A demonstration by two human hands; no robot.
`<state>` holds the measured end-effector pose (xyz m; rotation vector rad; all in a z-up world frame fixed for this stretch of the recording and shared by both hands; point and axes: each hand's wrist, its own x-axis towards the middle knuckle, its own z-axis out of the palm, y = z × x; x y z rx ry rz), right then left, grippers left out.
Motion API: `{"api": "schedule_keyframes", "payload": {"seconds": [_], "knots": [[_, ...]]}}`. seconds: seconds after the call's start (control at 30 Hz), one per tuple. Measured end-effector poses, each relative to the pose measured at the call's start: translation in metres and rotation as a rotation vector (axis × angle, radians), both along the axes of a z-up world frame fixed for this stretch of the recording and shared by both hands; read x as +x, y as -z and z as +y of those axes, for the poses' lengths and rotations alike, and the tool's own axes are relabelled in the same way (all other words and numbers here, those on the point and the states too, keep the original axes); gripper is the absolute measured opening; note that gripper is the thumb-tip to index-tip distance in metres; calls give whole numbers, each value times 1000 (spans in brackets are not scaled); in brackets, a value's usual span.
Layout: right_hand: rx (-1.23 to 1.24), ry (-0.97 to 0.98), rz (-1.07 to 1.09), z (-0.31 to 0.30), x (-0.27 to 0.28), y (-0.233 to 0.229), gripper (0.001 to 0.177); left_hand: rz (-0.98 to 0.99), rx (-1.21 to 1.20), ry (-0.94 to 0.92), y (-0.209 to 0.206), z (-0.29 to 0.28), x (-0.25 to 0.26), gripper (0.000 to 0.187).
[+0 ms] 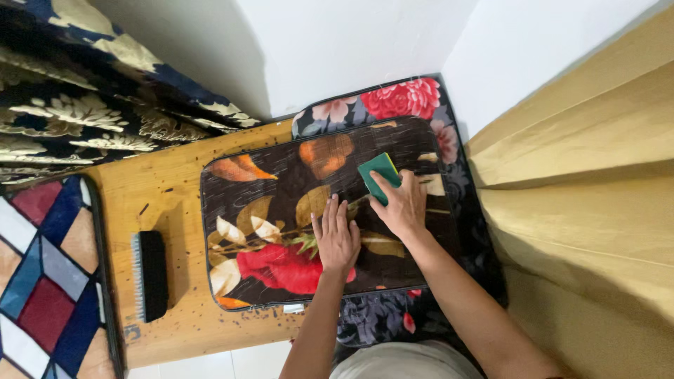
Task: The person scrubs the exterior of a floral-patterned suitcase with a green and yellow sponge. They flip the suitcase over and continue scrubbing the underside. The person then places the sponge on the table.
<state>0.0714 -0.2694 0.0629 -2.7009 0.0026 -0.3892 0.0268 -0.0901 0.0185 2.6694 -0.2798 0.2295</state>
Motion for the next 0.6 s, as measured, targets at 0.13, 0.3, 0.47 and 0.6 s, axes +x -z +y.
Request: {"api": "schedule_keyframes", "payload": {"seconds": [0.13,0.3,0.47,0.6], "knots": [[-40,52,60,-39,1,6,61,49,-42,14,-6,-27,-1,54],[12,182,59,-94,-5,11,63,8,-40,53,-5,-47,0,51],[86,292,-10,-115,-19,10,63,28,-44,75,-6,-59,1,51],[167,293,-34,-103,-32,0,62,23,-38,65,-9,-56,2,50]]}}
